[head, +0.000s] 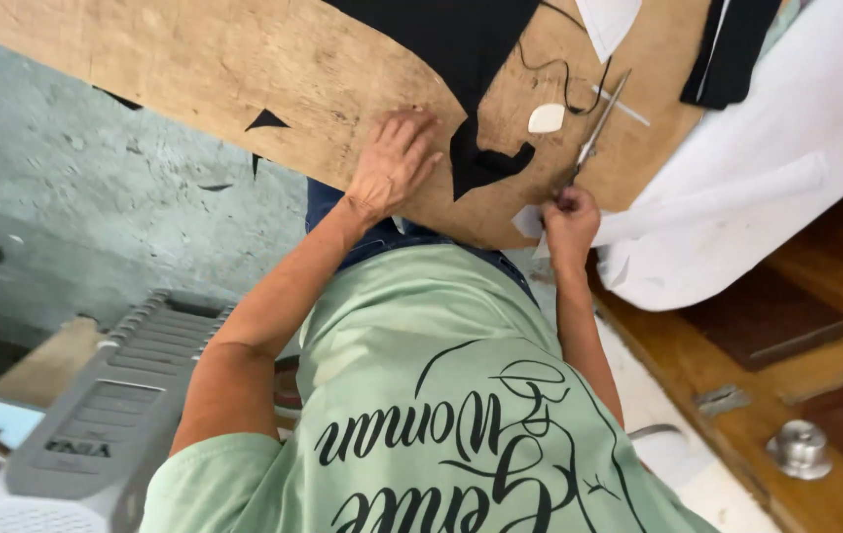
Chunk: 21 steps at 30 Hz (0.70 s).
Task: A person uses a paper pattern and scissors to cut out garment pieces from black fabric on a large wooden table.
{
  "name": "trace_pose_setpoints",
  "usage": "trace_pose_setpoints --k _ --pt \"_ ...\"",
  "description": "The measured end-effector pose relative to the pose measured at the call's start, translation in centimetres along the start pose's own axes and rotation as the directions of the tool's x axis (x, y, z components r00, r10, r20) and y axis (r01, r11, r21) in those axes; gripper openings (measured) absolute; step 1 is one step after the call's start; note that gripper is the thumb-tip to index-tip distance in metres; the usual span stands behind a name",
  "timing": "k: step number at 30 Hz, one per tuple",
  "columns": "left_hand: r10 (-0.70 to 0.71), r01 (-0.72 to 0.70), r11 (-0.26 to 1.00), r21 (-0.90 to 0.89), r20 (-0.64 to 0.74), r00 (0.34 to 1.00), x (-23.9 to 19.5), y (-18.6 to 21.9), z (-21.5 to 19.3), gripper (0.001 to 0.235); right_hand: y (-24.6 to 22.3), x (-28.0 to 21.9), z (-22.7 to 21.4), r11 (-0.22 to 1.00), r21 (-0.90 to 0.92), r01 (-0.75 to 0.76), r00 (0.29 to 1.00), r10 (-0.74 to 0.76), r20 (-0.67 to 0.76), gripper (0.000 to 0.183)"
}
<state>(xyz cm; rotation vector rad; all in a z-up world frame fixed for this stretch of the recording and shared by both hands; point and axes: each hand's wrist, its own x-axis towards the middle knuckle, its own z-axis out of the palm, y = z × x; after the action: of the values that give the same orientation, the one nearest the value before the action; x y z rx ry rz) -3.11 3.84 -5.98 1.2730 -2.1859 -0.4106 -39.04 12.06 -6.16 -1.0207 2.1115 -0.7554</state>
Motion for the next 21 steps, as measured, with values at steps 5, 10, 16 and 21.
trace_pose_setpoints --k 5,10,16,21 --pt "0.091 -0.100 0.993 -0.055 -0.154 0.984 2.8 3.4 1.6 0.056 -6.7 -0.7 -5.1 0.941 0.325 -0.090 0.950 -0.017 0.312 0.027" --pt "0.149 -0.171 0.983 -0.071 -0.244 0.958 2.5 3.4 3.9 0.046 -6.8 3.4 -8.5 0.942 0.262 -0.210 0.751 -0.016 0.660 0.036" --pt "0.174 -0.196 0.980 -0.038 -0.318 0.932 2.9 2.9 3.9 0.028 -9.9 8.8 -8.6 0.958 0.098 -0.270 0.500 0.052 0.865 0.038" --pt "0.205 -0.222 0.975 -0.017 -0.325 0.923 3.1 3.0 4.0 0.039 -13.1 11.7 -6.8 0.993 -0.109 -0.043 0.449 0.116 0.886 0.040"
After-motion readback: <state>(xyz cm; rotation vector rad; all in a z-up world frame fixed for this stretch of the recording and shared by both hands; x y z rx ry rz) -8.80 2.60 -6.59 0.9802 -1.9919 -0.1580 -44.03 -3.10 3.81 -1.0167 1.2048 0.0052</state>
